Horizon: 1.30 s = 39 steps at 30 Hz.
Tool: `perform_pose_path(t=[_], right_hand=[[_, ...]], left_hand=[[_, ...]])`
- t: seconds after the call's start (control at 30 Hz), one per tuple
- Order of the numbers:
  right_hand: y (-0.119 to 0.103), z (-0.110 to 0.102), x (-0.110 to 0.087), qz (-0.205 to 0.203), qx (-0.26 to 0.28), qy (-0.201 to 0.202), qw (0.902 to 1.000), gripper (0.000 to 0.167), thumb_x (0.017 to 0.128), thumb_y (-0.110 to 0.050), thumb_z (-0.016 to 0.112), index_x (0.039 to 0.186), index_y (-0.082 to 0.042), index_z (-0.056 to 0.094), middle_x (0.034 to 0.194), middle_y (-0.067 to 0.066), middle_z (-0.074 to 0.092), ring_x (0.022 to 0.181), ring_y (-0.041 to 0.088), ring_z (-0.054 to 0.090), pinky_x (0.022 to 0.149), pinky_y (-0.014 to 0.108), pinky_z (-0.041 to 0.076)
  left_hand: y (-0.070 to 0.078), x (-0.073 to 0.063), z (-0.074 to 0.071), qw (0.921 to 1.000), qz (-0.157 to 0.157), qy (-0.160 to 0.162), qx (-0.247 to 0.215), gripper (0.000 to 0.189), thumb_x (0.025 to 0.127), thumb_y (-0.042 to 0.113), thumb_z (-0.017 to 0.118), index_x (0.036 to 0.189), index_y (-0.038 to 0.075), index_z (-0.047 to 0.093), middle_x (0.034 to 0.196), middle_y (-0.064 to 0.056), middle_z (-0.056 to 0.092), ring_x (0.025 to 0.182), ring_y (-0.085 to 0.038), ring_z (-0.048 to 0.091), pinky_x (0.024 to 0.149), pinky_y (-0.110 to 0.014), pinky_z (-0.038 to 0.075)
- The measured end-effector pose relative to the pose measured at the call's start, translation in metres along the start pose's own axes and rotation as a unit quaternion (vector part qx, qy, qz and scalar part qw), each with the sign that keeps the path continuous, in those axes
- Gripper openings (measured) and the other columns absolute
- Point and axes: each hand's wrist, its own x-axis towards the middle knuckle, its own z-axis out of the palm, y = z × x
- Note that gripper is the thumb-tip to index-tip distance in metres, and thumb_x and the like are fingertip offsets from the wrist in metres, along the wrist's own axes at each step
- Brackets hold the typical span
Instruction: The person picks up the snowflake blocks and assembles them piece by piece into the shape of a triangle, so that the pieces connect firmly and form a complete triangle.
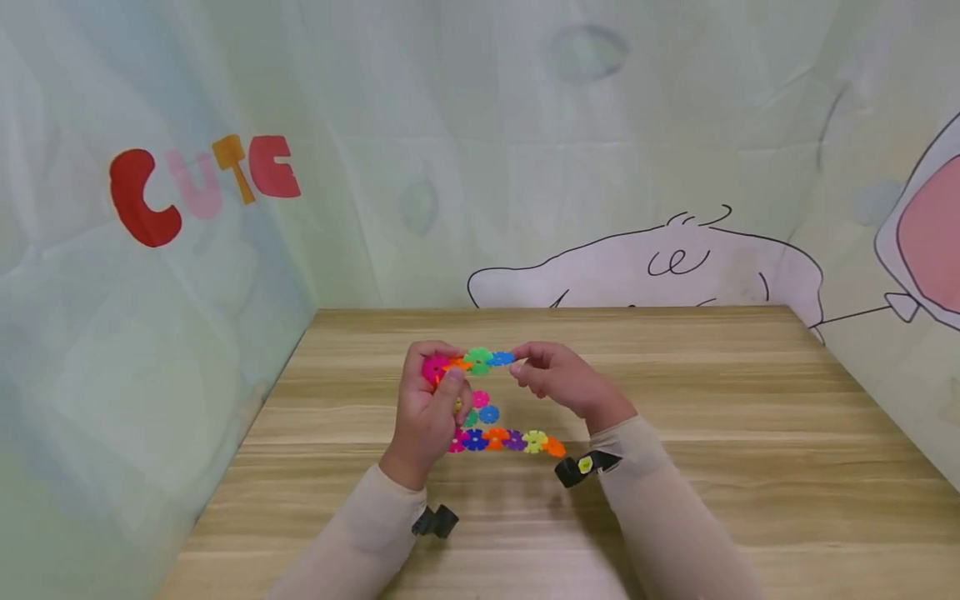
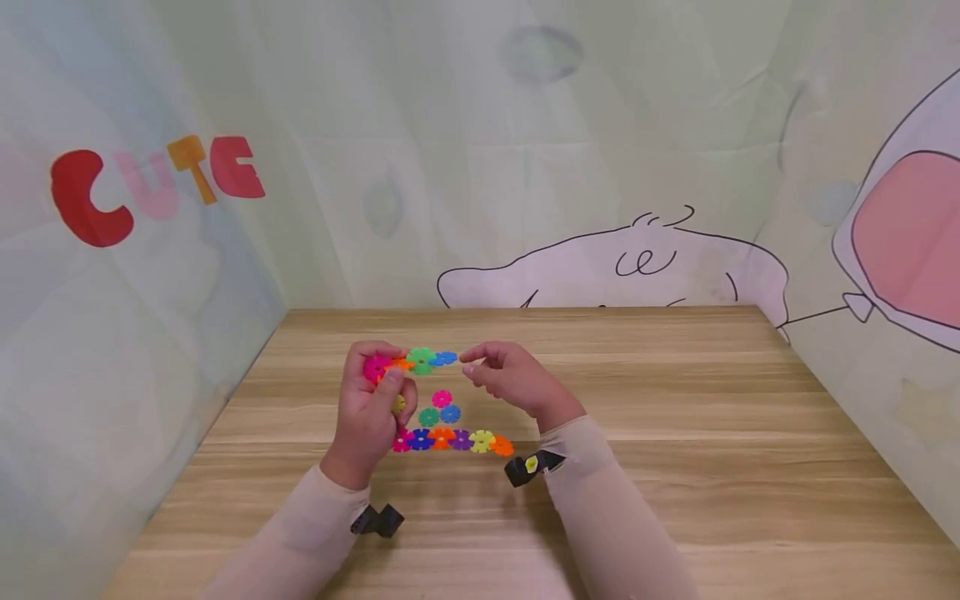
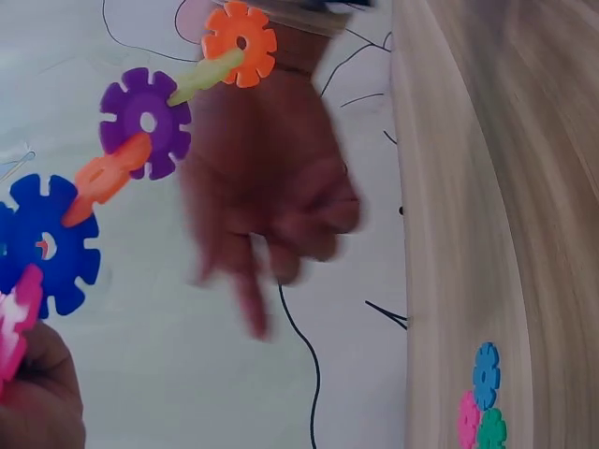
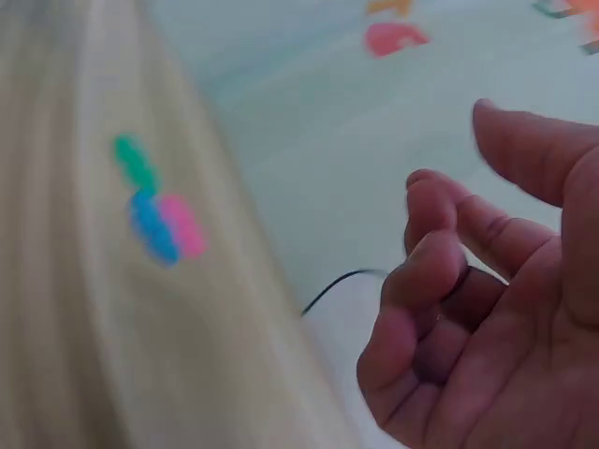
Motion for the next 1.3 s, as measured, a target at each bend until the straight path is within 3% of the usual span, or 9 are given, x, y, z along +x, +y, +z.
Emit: perform_pose_path(t=[0.13, 0.27, 0.43, 0.5, 0.6, 0.7, 0.97, 1.13, 1.3], right_hand=[[0.022, 0.015, 0.011, 0.05, -0.112, -0.035, 0.9918, 0.034, 0.105, -0.029, 0.065, 0.135, -0.016, 0.07, 0.109, 0.006, 0.068, 0.094, 0.022, 0.06, 0.082, 0.038, 0.054], [0.03, 0.028, 0.014, 0.074, -0.155, -0.078, 0.982, 0.038, 0.102, -0.029, 0.069, 0.14, -0.023, 0.069, 0.13, 0.003, 0.069, 0.109, 0.027, 0.064, 0.097, 0.046, 0.057], [0.031, 0.035, 0.018, 0.058, -0.233, -0.105, 0.9651, 0.039, 0.102, -0.018, 0.069, 0.14, -0.014, 0.069, 0.142, 0.008, 0.067, 0.13, 0.03, 0.062, 0.114, 0.047, 0.049], [0.03, 0.036, 0.02, 0.061, -0.256, -0.1, 0.9596, 0.034, 0.101, -0.013, 0.07, 0.134, -0.011, 0.073, 0.138, 0.009, 0.07, 0.129, 0.03, 0.063, 0.113, 0.046, 0.05], [0.028, 0.037, 0.024, 0.083, -0.262, -0.088, 0.9576, 0.026, 0.095, -0.005, 0.074, 0.121, -0.011, 0.079, 0.124, 0.007, 0.075, 0.108, 0.025, 0.067, 0.102, 0.041, 0.056], [0.028, 0.039, 0.028, 0.107, -0.262, -0.085, 0.9553, 0.023, 0.089, 0.0, 0.079, 0.11, -0.012, 0.078, 0.106, 0.003, 0.073, 0.09, 0.02, 0.062, 0.091, 0.037, 0.058], [0.026, 0.039, 0.026, 0.117, -0.309, -0.092, 0.9392, 0.015, 0.088, -0.003, 0.081, 0.102, -0.002, 0.074, 0.097, 0.006, 0.072, 0.089, 0.02, 0.063, 0.093, 0.038, 0.06], [0.023, 0.037, 0.021, 0.117, -0.276, -0.076, 0.9509, 0.016, 0.087, -0.002, 0.082, 0.096, -0.002, 0.069, 0.094, 0.006, 0.069, 0.087, 0.021, 0.06, 0.088, 0.036, 0.058], [0.021, 0.029, 0.015, 0.084, -0.196, -0.06, 0.9752, 0.019, 0.09, 0.0, 0.078, 0.102, -0.008, 0.065, 0.089, 0.004, 0.064, 0.078, 0.019, 0.057, 0.072, 0.03, 0.054]], left_hand=[[0.001, -0.001, -0.002, 0.9999, -0.008, 0.002, -0.008, 0.015, 0.109, -0.002, 0.04, 0.122, -0.009, 0.036, 0.072, -0.01, 0.049, 0.047, -0.019, 0.044, 0.041, -0.023, 0.043], [0.003, 0.0, -0.003, 0.9997, -0.02, 0.01, -0.013, 0.017, 0.109, 0.0, 0.04, 0.123, -0.008, 0.035, 0.085, -0.001, 0.053, 0.048, -0.018, 0.044, 0.042, -0.022, 0.043], [0.003, 0.001, -0.002, 0.9995, -0.016, 0.02, -0.019, 0.019, 0.11, 0.001, 0.04, 0.123, -0.011, 0.034, 0.086, -0.001, 0.053, 0.048, -0.018, 0.044, 0.042, -0.022, 0.042], [0.002, 0.001, -0.002, 0.9994, -0.012, 0.024, -0.022, 0.02, 0.11, 0.002, 0.04, 0.123, -0.011, 0.033, 0.083, -0.003, 0.051, 0.048, -0.018, 0.043, 0.041, -0.023, 0.042], [0.002, 0.001, -0.002, 0.9991, -0.011, 0.031, -0.025, 0.02, 0.11, 0.002, 0.04, 0.124, -0.011, 0.033, 0.08, -0.004, 0.051, 0.047, -0.018, 0.043, 0.04, -0.025, 0.041], [0.002, 0.001, -0.002, 0.9989, -0.01, 0.036, -0.027, 0.02, 0.11, 0.002, 0.04, 0.123, -0.012, 0.033, 0.074, -0.005, 0.049, 0.047, -0.018, 0.043, 0.039, -0.026, 0.04], [0.001, 0.001, 0.0, 0.9986, -0.012, 0.042, -0.029, 0.02, 0.11, 0.003, 0.04, 0.121, -0.012, 0.033, 0.071, -0.007, 0.047, 0.046, -0.018, 0.043, 0.038, -0.026, 0.04], [0.003, 0.001, 0.001, 0.9984, -0.027, 0.045, -0.02, 0.018, 0.11, 0.003, 0.039, 0.123, -0.009, 0.034, 0.074, -0.007, 0.048, 0.047, -0.017, 0.044, 0.04, -0.024, 0.041], [0.003, 0.001, 0.001, 0.9985, -0.023, 0.046, -0.022, 0.022, 0.11, 0.002, 0.038, 0.123, -0.014, 0.031, 0.07, -0.006, 0.047, 0.046, -0.017, 0.043, 0.039, -0.024, 0.04]])
